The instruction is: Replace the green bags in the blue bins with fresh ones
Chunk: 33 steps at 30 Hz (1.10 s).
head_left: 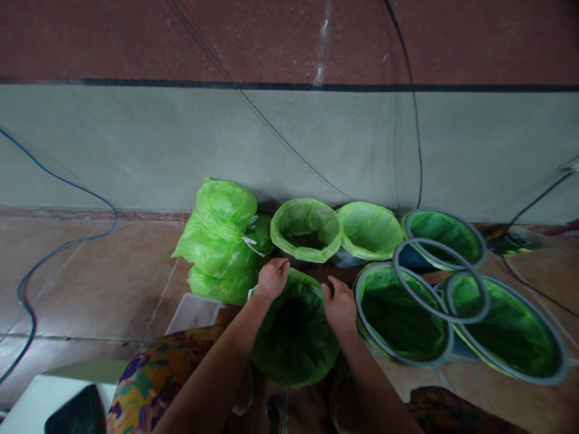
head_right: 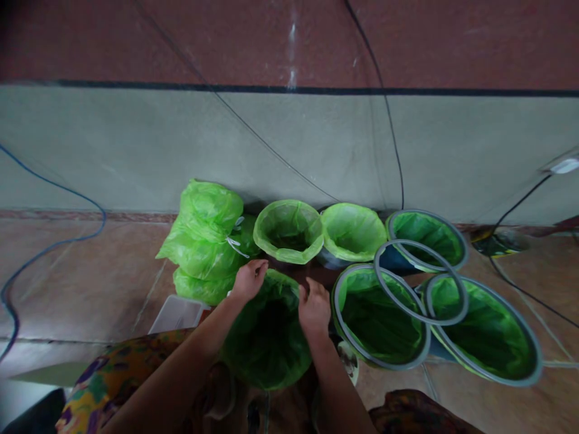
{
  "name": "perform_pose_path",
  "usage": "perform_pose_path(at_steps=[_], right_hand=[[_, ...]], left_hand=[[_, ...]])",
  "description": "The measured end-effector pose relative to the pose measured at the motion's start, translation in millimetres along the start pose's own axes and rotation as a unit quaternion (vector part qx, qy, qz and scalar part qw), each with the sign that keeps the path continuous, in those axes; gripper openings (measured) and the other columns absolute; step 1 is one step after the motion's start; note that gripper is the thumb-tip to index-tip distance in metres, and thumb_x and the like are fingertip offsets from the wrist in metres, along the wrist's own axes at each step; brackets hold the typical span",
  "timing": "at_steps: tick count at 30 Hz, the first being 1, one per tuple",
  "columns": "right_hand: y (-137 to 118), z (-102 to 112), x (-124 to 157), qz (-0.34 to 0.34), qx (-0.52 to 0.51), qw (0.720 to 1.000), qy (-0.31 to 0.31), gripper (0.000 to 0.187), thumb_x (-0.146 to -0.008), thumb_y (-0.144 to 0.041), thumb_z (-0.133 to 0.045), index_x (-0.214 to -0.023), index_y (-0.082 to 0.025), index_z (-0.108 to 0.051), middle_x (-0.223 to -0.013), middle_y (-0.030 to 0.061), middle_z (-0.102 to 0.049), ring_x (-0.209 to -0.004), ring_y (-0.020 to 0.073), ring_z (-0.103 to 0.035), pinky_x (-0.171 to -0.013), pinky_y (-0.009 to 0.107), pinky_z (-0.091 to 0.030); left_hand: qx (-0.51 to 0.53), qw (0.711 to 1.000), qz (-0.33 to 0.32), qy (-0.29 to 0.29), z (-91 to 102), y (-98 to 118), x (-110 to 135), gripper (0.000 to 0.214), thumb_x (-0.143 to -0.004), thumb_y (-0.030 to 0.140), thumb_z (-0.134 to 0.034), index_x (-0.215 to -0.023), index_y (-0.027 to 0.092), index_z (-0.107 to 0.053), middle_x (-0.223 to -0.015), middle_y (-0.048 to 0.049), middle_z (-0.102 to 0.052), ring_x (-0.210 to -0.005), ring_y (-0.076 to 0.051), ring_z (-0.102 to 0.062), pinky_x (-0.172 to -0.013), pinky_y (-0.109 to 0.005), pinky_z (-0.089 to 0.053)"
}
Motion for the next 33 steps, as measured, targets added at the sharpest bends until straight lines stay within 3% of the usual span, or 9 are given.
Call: perform_pose_path(at_steps=[5,7,10,13,16,22,27,30,33], right_hand=[[-33,-28,-52,0.074,-0.013,0.985,-0.154,0.033,-0.092,-0.033,-0.039,-0.107,-0.018,-0.065,-0.108,0.0079,-0.067,-0.099,0.019,-0.058,-0.089,0.027,-0.039],[-36,-43,-53,0.082,0.002,0.972,-0.218,0.034,-0.094,-0.034,-0.037,-0.107,-0.02,-0.065,-0.106,0.0069,-0.068,-0.098,0.018,-0.06,-0.087,0.025,-0.039],[-30,-59,-44,0.097,0.017,0.959,-0.267,0.034,-0.094,-0.035,-0.037,-0.113,-0.021,-0.061,-0.109,0.0063,-0.068,-0.099,0.0174,-0.06,-0.087,0.025,-0.039],[-23,-64,-40,0.118,0.019,0.958,-0.262,0.032,-0.092,-0.032,-0.041,-0.117,-0.021,-0.058,-0.112,0.0067,-0.066,-0.1,0.0173,-0.06,-0.086,0.024,-0.039],[-21,-65,-39,0.141,0.021,0.953,-0.268,0.028,-0.091,-0.025,-0.044,-0.115,-0.019,-0.058,-0.11,0.0072,-0.066,-0.099,0.0171,-0.06,-0.085,0.024,-0.038],[-23,-63,-37,0.126,0.068,0.952,-0.272,0.023,-0.09,-0.02,-0.042,-0.109,-0.017,-0.056,-0.104,0.0088,-0.066,-0.096,0.0179,-0.06,-0.08,0.024,-0.037],[-16,-57,-29,0.042,0.105,0.956,-0.271,0.022,-0.092,-0.024,-0.038,-0.105,-0.018,-0.055,-0.097,0.0084,-0.067,-0.088,0.0182,-0.062,-0.073,0.025,-0.038],[-2,-48,-14,-0.035,0.116,0.959,-0.255,0.025,-0.093,-0.025,-0.036,-0.107,-0.017,-0.055,-0.095,0.0099,-0.067,-0.087,0.0192,-0.064,-0.071,0.026,-0.039],[19,-36,11,-0.111,0.116,0.957,-0.241,0.032,-0.092,-0.025,-0.037,-0.118,-0.013,-0.051,-0.095,0.0137,-0.067,-0.088,0.0216,-0.065,-0.073,0.028,-0.041]], left_hand=[[-0.013,0.982,0.179,-0.051,-10.7,-27,-5,0.041,-0.093,0.033,-0.032,-0.084,0.014,-0.068,-0.081,-0.0075,-0.07,-0.075,-0.015,-0.063,-0.07,-0.024,-0.045],[-0.014,0.979,0.194,-0.062,-11.0,-38,-1,0.039,-0.092,0.03,-0.035,-0.085,0.013,-0.069,-0.083,-0.0086,-0.071,-0.075,-0.015,-0.063,-0.069,-0.025,-0.045],[0.006,0.984,0.158,-0.077,-10.2,-46,10,0.029,-0.089,0.029,-0.044,-0.1,0.017,-0.068,-0.1,-0.0064,-0.071,-0.088,-0.015,-0.064,-0.079,-0.023,-0.046],[0.023,0.991,0.086,-0.101,-10.2,-46,21,0.03,-0.087,0.03,-0.048,-0.11,0.02,-0.064,-0.11,-0.0038,-0.068,-0.098,-0.014,-0.062,-0.089,-0.022,-0.044],[-0.029,0.99,0.039,-0.135,-12.0,-43,27,0.029,-0.086,0.032,-0.049,-0.11,0.021,-0.063,-0.109,-0.0035,-0.068,-0.099,-0.016,-0.062,-0.091,-0.025,-0.044],[-0.208,0.957,0.071,-0.19,-20.6,-43,31,0.026,-0.086,0.024,-0.045,-0.108,0.018,-0.059,-0.1,-0.01,-0.069,-0.095,-0.021,-0.064,-0.084,-0.031,-0.047],[-0.22,0.956,0.076,-0.177,-17.4,-30,21,0.032,-0.082,0.018,-0.048,-0.112,0.015,-0.058,-0.103,-0.0147,-0.067,-0.1,-0.025,-0.062,-0.089,-0.038,-0.045],[-0.206,0.965,0.049,-0.156,-3.6,-23,13,0.051,-0.075,0.021,-0.06,-0.125,0.02,-0.051,-0.122,-0.0119,-0.06,-0.115,-0.028,-0.053,-0.101,-0.046,-0.036],[-0.149,0.978,0.076,-0.123,17.4,-27,7,0.061,-0.072,0.028,-0.064,-0.131,0.023,-0.046,-0.132,-0.0089,-0.053,-0.119,-0.026,-0.05,-0.101,-0.041,-0.037]])
Point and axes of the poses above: each hand's wrist, its own x-axis away from the middle knuckle, its own z-axis out of the back of the hand, y = z × x, the point moved 5 cm from there along -x, towards the middle knuckle
